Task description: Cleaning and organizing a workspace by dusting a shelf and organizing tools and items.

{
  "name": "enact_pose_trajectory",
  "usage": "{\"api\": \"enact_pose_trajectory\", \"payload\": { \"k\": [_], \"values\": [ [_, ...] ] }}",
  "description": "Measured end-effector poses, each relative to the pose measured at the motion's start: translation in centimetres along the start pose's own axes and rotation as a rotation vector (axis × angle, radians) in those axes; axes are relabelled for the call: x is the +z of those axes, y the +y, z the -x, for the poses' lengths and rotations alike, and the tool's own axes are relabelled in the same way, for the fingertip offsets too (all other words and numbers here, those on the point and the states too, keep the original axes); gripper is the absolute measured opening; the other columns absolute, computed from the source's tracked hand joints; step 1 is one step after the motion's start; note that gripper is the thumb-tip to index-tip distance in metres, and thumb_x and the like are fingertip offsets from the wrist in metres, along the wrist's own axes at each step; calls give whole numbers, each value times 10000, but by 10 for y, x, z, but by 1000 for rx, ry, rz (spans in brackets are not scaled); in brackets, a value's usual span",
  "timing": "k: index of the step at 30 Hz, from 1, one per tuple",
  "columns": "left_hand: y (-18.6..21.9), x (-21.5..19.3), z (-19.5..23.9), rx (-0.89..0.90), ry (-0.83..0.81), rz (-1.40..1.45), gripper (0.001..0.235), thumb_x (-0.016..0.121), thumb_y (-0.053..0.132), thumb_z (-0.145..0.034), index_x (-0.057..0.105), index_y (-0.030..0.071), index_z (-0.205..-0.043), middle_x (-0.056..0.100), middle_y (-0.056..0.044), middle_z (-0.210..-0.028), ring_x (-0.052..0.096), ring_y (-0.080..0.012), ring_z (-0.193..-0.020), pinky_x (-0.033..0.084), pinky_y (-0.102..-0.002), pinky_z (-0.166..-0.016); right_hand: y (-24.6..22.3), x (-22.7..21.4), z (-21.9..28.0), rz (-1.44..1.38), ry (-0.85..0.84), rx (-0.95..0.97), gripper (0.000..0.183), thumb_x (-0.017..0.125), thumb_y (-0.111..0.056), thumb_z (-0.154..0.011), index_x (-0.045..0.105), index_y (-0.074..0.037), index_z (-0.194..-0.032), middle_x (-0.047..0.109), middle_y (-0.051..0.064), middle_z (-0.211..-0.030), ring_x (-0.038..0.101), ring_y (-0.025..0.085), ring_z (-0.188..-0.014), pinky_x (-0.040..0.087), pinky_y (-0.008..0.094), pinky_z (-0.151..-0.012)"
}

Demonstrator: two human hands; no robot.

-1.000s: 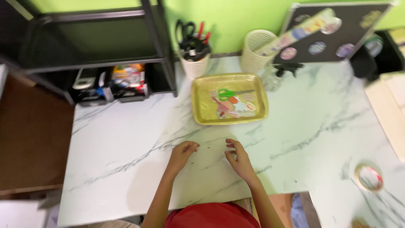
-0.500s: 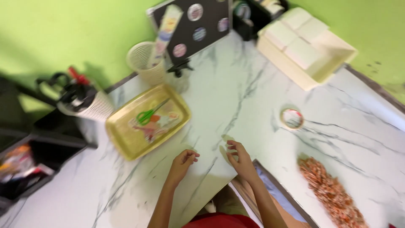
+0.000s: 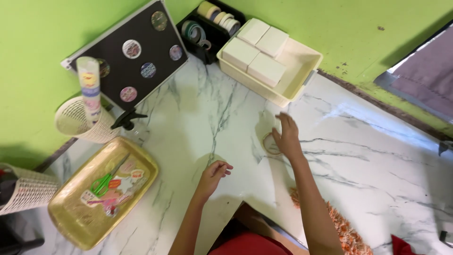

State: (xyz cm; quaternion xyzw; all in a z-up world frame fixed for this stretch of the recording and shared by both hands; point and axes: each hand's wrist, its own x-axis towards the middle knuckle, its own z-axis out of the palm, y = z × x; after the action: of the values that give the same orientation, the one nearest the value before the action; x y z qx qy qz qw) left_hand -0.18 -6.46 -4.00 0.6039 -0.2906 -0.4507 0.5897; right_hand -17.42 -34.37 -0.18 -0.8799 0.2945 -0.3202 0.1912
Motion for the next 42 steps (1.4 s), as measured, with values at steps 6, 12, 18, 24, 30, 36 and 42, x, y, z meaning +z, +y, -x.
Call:
{"api": "enact_pose_trajectory", "payload": {
  "k": [6,12,18,24,30,36,42],
  "values": [
    [-10,16,-26,-62,-18,-21,210,539,189,-1022,678,45,-1085,749,-39,-1093,689,-146,-960,535,-317,-872,76,26,-75,240,6,-32,587,732,-77,-811,547,62,-1351,554,281,-1322,458,428,-1295,215,651,-1092],
    [-6,22,-39,-113,-4,-36,232,525,208,-1029,680,46,-1088,749,-43,-1089,689,-146,-965,534,-316,-882,90,63,-67,234,4,81,353,627,-6,-872,621,-46,-1223,628,135,-1174,559,326,-1228,250,575,-1269],
    [-24,18,-56,-121,-49,-33,222,525,198,-1031,675,49,-1099,750,-43,-1090,691,-152,-960,534,-319,-870,1,66,-36,238,-52,66,533,606,13,-840,564,4,-1371,616,172,-1134,563,337,-1201,198,629,-1226],
    [-31,24,-79,-34,49,6,258,527,173,-1016,591,49,-1233,672,-64,-1224,675,-167,-1048,546,-331,-876,-76,61,-9,-38,-161,-122,733,639,-43,-813,370,112,-1478,548,311,-1278,480,467,-1287,216,593,-1219],
    [-24,29,-105,45,363,21,446,527,193,-1022,459,46,-1437,546,-108,-1436,552,-246,-1248,475,-354,-998,-113,29,9,-355,-384,-142,662,641,-62,-906,385,8,-1512,490,275,-1483,431,418,-1419,216,553,-1241],
    [-13,28,-130,147,326,-86,604,586,134,-976,338,18,-1514,476,-155,-1492,526,-263,-1314,458,-386,-1060,-101,-3,26,-636,-450,173,552,595,-59,-940,469,-79,-1477,586,131,-1450,548,308,-1359,402,412,-1141],
    [-8,19,-132,175,206,-210,680,504,9,-908,349,44,-1569,533,-175,-1502,536,-259,-1348,437,-356,-1080,-73,-23,64,-394,-282,161,394,590,-20,-920,622,-55,-1311,638,141,-1323,582,320,-1275,442,416,-1088]
  ]
}}
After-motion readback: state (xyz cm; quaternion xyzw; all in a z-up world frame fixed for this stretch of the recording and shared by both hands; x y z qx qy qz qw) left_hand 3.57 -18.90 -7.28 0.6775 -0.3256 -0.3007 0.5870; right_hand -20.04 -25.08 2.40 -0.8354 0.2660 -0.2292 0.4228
